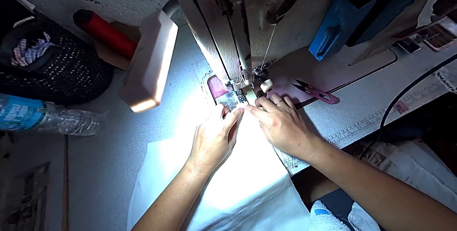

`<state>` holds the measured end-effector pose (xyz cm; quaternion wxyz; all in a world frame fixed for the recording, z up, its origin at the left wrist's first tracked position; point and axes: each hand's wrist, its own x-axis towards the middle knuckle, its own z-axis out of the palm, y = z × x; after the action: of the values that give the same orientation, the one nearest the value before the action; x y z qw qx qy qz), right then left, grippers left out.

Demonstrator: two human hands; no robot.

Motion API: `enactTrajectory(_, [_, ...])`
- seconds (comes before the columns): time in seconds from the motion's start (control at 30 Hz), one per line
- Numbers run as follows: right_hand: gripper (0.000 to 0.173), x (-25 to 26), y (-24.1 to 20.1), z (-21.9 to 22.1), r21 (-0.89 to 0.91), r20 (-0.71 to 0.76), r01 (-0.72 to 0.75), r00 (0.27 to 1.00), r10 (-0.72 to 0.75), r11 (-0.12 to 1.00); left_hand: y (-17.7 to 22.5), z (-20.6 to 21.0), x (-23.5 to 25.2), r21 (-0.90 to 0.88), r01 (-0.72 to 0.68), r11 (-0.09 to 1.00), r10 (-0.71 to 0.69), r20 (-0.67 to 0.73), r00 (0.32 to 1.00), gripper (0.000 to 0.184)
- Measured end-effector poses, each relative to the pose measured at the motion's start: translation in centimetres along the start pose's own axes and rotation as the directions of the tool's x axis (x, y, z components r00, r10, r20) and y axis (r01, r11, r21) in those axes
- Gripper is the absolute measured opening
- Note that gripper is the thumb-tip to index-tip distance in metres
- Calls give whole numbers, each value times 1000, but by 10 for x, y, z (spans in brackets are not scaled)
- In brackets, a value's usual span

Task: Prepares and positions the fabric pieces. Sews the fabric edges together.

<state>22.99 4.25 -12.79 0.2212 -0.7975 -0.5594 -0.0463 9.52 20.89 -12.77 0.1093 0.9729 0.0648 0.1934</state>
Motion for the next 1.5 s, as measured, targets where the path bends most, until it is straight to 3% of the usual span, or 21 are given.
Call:
enactTrajectory(0.27, [42,-2,0,6,-56,-46,-22,999,20,998,0,1,3,20,21,1000,-21,-7,1000,33])
enactTrajectory(0.43, [39,-3,0,9,-1,-131,-1,991,1,1000,-4,0,7,17,17,1000,-17,9,1000,33])
enactTrajectory(0.87, [43,-3,-4,8,-29,-44,-51,998,50,998,-18,1,13,-33,-4,999,5,13,1000,32])
enactTrajectory(1.4, [43,-2,-3,7,-9,-77,-79,994,79,997,-16,1,14,-41,0,999,0,13,1000,32])
enactTrajectory(1.5, [41,-4,0,5,56,-109,-5,994,11,998,-18,1,16,-64,-21,998,22,13,1000,31])
